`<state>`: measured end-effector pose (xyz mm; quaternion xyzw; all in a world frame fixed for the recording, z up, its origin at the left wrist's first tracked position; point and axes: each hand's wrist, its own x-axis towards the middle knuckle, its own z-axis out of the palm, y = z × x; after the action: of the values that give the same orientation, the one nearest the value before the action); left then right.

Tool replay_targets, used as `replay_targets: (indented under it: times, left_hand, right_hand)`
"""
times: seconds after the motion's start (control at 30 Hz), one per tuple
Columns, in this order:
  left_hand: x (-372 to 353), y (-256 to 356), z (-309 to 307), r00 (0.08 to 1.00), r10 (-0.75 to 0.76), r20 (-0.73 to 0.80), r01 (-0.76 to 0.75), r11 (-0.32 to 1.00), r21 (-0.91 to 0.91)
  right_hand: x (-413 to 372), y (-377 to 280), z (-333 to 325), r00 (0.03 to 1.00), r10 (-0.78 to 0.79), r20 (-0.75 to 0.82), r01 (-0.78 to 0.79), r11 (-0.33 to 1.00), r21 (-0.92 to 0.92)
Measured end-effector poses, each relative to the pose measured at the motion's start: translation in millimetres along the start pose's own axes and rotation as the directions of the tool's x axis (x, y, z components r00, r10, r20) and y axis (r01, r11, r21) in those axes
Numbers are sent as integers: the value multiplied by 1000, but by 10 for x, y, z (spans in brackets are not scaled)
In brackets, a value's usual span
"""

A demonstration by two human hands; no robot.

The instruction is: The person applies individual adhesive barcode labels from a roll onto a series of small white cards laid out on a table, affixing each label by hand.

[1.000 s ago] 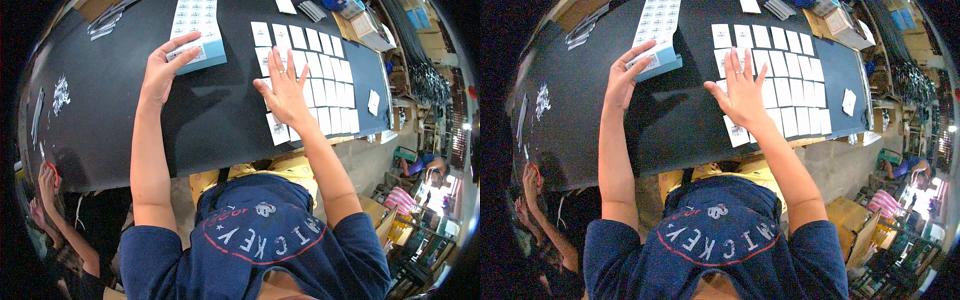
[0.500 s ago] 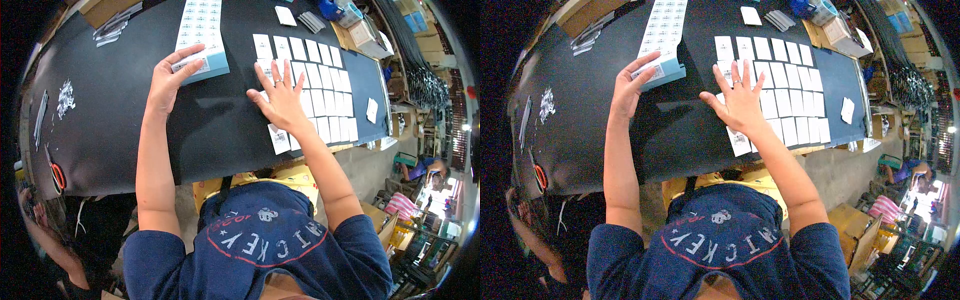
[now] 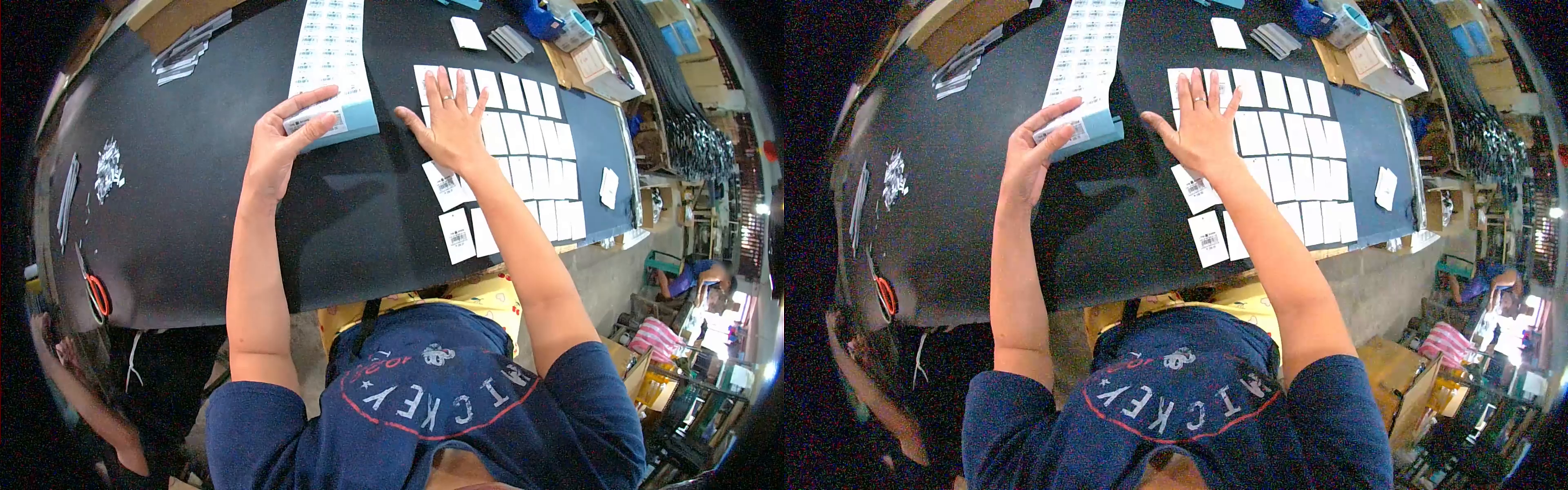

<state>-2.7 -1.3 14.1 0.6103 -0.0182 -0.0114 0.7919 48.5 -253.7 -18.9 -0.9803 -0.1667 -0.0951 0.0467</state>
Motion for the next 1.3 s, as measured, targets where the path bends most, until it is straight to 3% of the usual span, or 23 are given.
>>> replay_targets:
  times: [0.33,0.4,0.47,0.53,0.73,1.07,1.13,1.17,1.23,1.27,1.3]
  left_hand:
    - [1,-22,-23,999,-31,-24,31,999,-16]
    - [-1,-32,-50,999,-45,-13,46,999,25]
    - [0,-42,-50,1000,-28,-9,28,999,28]
    - [5,-43,-38,1000,-10,-7,10,1000,28]
    - [-27,4,-7,998,-59,-18,59,998,-23]
    - [-15,4,5,999,-18,-28,18,1000,-20]
    - [-5,-10,-12,999,-15,-31,14,1000,-16]
    - [8,-39,-37,999,-17,-39,16,1000,-13]
    - [13,-42,-49,998,-14,-54,13,1000,-14]
    - [9,-26,-44,999,-11,-51,9,999,-33]
    - [6,-11,-48,999,-7,-46,5,999,-50]
  right_hand:
    - [26,13,-106,998,-1,64,3,999,-38]
    - [10,115,-173,999,5,50,-13,989,145]
    - [-17,239,-270,995,61,78,-74,983,169]
    - [-42,373,-303,986,129,103,-144,977,157]
    - [-105,374,-131,991,108,82,-114,991,65]
    - [-95,366,-110,997,79,-6,-79,997,-26]
    - [-20,412,-179,986,82,147,-77,996,-38]
    - [13,449,-222,986,82,143,-78,996,-40]
    - [126,515,-370,963,216,158,-258,906,335]
    - [192,642,-371,965,211,155,-253,907,336]
    - [269,831,-355,979,185,82,-201,839,506]
